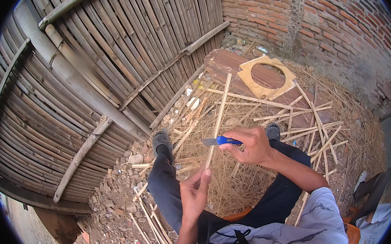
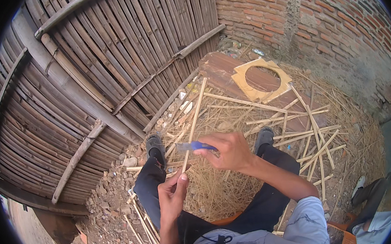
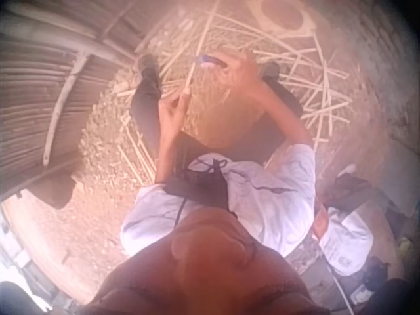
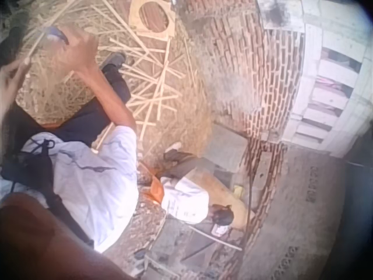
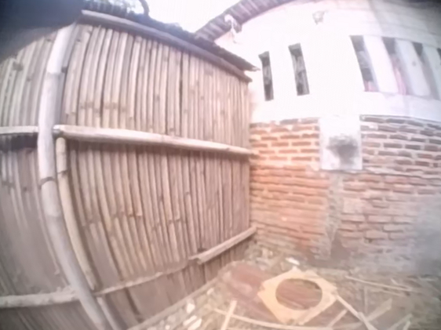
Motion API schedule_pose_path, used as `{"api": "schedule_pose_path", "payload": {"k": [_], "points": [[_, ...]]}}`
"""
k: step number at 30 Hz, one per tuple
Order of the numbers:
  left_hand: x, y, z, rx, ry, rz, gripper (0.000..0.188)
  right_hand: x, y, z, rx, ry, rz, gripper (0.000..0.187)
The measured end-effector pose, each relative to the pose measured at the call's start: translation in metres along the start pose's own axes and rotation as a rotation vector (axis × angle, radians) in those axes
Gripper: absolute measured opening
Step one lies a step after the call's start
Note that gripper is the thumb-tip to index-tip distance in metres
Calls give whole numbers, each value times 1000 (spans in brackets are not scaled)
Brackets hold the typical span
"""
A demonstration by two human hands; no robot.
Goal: The person sits on a low stool and uses a blue utility knife to shave thin strips from a long, thin piece of wood. They hold the wood in their left hand and scrape the blade along its length, creating fine wood shavings that fall onto the ground.
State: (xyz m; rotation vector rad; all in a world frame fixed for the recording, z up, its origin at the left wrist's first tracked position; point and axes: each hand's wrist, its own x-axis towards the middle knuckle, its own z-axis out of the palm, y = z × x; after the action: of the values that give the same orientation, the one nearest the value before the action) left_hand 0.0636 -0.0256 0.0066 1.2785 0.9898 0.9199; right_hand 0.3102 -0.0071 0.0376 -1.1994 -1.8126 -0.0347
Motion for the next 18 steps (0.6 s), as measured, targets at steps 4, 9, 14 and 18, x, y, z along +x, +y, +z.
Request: {"api": "schedule_pose_path", "payload": {"k": [4, 9, 14, 18], "points": [[-2, -3, -5, 23, -17, -5, 39, 1, 0, 0, -32, -25, -6, 27], [-15, -3, -18, 67, -66, -58, 38, 12, 43, -18, -157, 120, 82, 30], [-46, -28, -47, 36, -103, -136, 37, 39, 83, -77, -274, 308, 398, 30], [-28, -29, -55, -35, -132, -166, 46, 23, 50, -41, -106, 137, 351, 32]]}}
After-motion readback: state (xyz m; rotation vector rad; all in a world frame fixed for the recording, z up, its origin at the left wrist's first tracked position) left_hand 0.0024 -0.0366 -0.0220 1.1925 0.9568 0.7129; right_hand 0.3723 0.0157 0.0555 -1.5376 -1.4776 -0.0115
